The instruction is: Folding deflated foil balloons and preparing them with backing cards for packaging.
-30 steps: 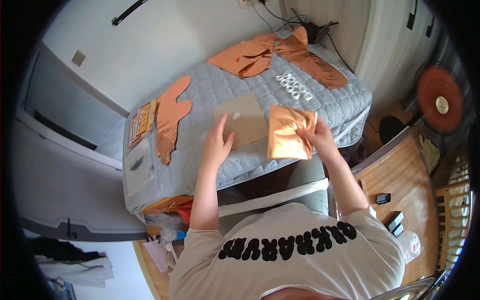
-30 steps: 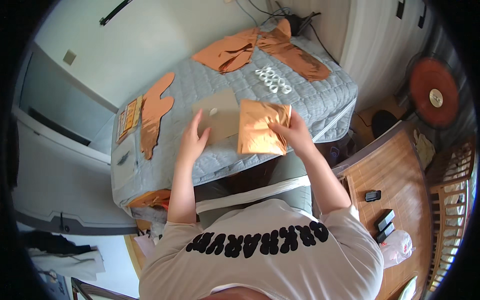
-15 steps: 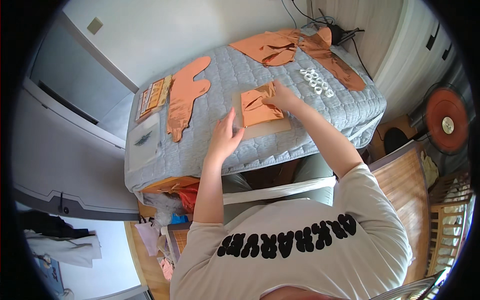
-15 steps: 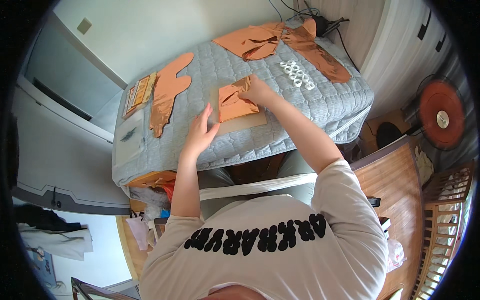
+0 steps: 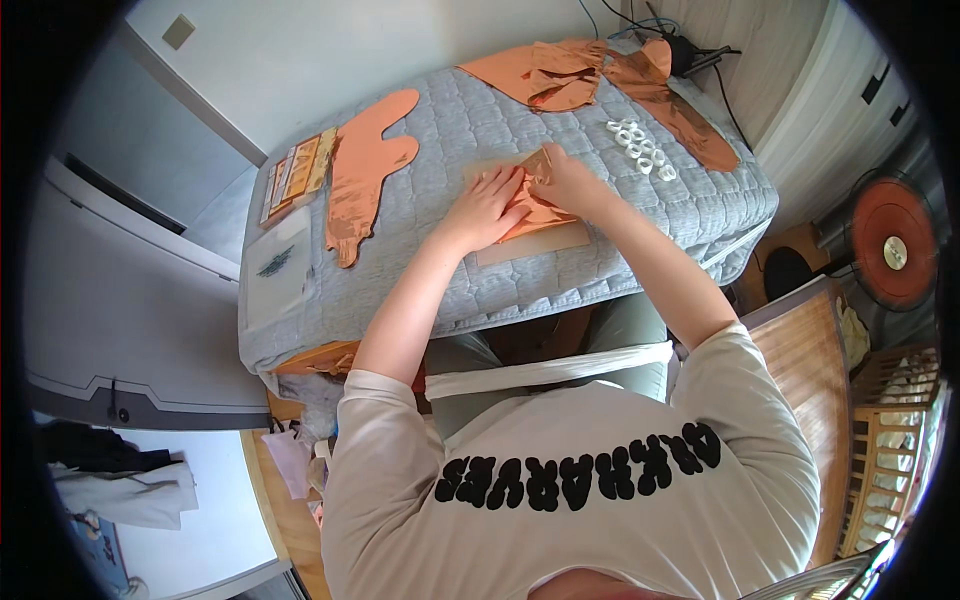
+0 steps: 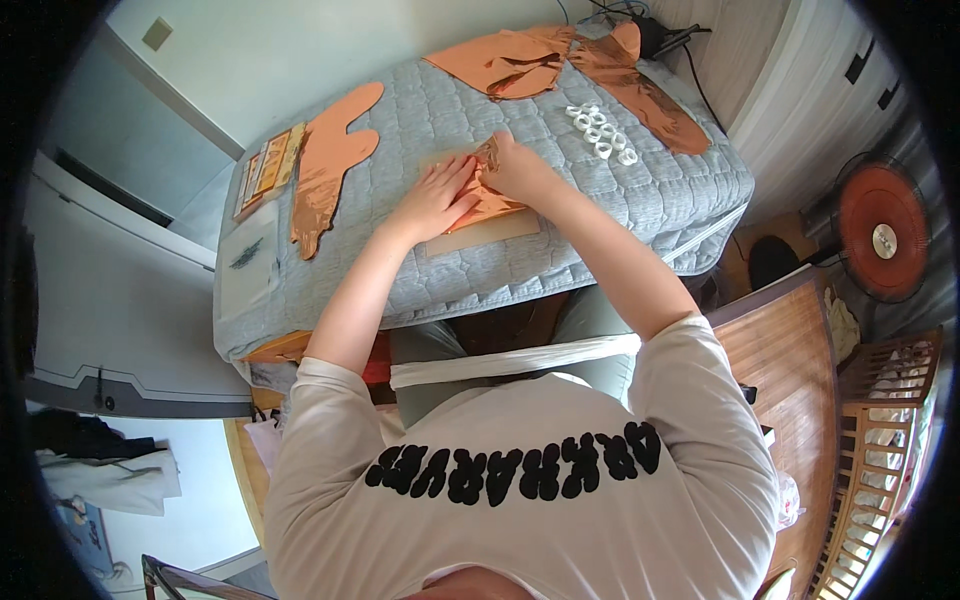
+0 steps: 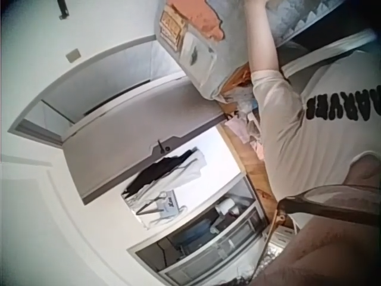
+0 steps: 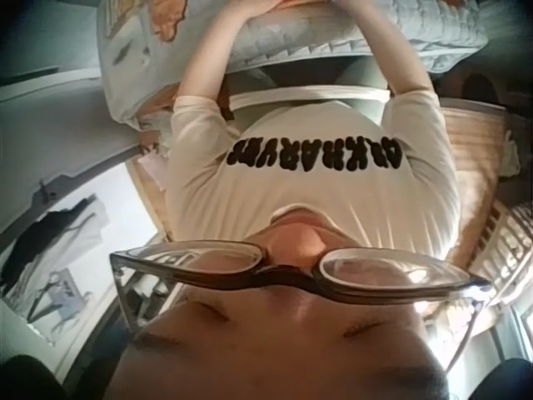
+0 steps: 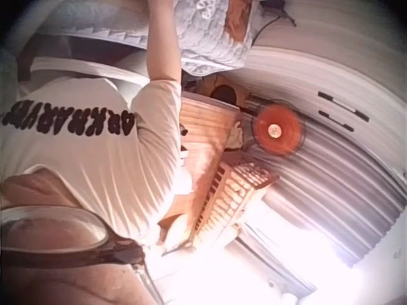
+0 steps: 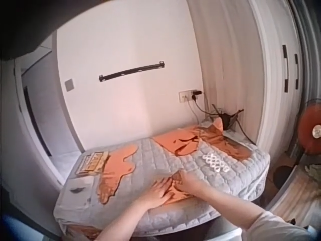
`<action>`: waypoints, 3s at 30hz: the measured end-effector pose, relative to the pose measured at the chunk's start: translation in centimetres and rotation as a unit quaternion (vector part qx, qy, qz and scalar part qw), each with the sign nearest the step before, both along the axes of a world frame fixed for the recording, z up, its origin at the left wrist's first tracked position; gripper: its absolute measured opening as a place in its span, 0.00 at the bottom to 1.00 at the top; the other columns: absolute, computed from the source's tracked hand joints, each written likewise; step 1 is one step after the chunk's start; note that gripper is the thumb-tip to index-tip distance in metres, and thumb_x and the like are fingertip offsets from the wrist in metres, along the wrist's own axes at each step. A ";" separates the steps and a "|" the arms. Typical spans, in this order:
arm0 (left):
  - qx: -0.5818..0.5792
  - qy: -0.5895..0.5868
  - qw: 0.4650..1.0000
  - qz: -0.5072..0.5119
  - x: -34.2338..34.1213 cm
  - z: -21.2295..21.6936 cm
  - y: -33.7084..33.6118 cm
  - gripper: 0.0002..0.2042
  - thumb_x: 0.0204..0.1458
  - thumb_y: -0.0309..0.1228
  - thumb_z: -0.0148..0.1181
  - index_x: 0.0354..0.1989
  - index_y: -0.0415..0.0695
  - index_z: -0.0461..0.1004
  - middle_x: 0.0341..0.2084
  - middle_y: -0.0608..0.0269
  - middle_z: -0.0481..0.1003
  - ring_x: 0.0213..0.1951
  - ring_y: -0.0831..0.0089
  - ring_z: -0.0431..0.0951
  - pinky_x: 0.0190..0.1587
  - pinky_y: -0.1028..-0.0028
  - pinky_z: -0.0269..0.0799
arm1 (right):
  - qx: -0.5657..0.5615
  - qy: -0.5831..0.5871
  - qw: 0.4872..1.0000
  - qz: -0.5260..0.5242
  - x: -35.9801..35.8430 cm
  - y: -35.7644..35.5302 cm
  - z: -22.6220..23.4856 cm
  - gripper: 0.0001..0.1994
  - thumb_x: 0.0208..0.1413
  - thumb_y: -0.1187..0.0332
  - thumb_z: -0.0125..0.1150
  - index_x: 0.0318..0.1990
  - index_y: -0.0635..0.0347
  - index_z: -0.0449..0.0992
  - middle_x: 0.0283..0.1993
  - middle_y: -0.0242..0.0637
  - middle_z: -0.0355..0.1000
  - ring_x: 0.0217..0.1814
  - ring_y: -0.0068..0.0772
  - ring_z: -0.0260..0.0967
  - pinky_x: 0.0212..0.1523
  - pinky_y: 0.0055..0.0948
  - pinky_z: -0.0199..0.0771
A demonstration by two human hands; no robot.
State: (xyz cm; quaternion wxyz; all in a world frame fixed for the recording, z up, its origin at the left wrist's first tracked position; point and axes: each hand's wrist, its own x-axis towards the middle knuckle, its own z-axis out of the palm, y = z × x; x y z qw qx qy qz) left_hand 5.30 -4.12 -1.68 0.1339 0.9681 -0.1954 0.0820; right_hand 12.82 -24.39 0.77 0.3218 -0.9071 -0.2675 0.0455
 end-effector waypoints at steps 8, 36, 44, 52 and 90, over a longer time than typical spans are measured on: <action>0.077 0.040 0.996 -0.013 0.5 0.5 0.4 0.34 0.68 0.49 0.45 0.76 0.44 0.52 0.76 0.49 0.51 0.77 0.55 0.47 0.77 0.55 0.41 | -0.130 -0.225 0.959 0.114 -1.5 -1.1 -1.7 0.30 0.70 0.53 0.49 0.73 0.59 0.58 0.77 0.45 0.55 0.81 0.49 0.47 0.77 0.55 0.49; -0.095 0.161 0.978 -0.092 2.2 3.4 1.5 0.46 0.52 0.64 0.62 0.76 0.54 0.57 0.75 0.50 0.53 0.76 0.46 0.49 0.73 0.51 0.54 | -0.167 -0.068 0.935 0.305 4.1 -5.6 -0.2 0.62 0.41 0.35 0.72 0.79 0.56 0.45 0.83 0.42 0.39 0.86 0.45 0.30 0.81 0.54 0.30; 0.041 -0.001 0.999 -0.008 0.5 -0.8 -1.1 0.45 0.53 0.68 0.57 0.74 0.53 0.59 0.75 0.44 0.51 0.76 0.43 0.46 0.75 0.46 0.46 | -0.176 -0.058 0.939 0.291 3.6 -5.4 0.8 0.62 0.39 0.37 0.74 0.78 0.55 0.48 0.83 0.41 0.41 0.86 0.47 0.31 0.81 0.57 0.29; 0.062 0.013 0.998 0.002 0.2 -0.1 -1.3 0.48 0.48 0.71 0.59 0.74 0.57 0.59 0.76 0.40 0.48 0.76 0.38 0.43 0.76 0.48 0.43 | -0.252 -0.054 0.931 0.260 3.4 -5.8 1.8 0.66 0.33 0.35 0.76 0.79 0.52 0.46 0.84 0.37 0.38 0.86 0.50 0.27 0.80 0.62 0.26; 0.023 0.060 0.997 0.046 -2.0 1.0 3.1 0.49 0.51 0.60 0.64 0.75 0.41 0.54 0.76 0.50 0.52 0.77 0.54 0.49 0.76 0.53 0.44 | -0.134 -0.217 0.967 0.022 -3.1 0.1 -3.2 0.43 0.64 0.38 0.48 0.71 0.73 0.58 0.76 0.54 0.55 0.80 0.52 0.49 0.77 0.49 0.49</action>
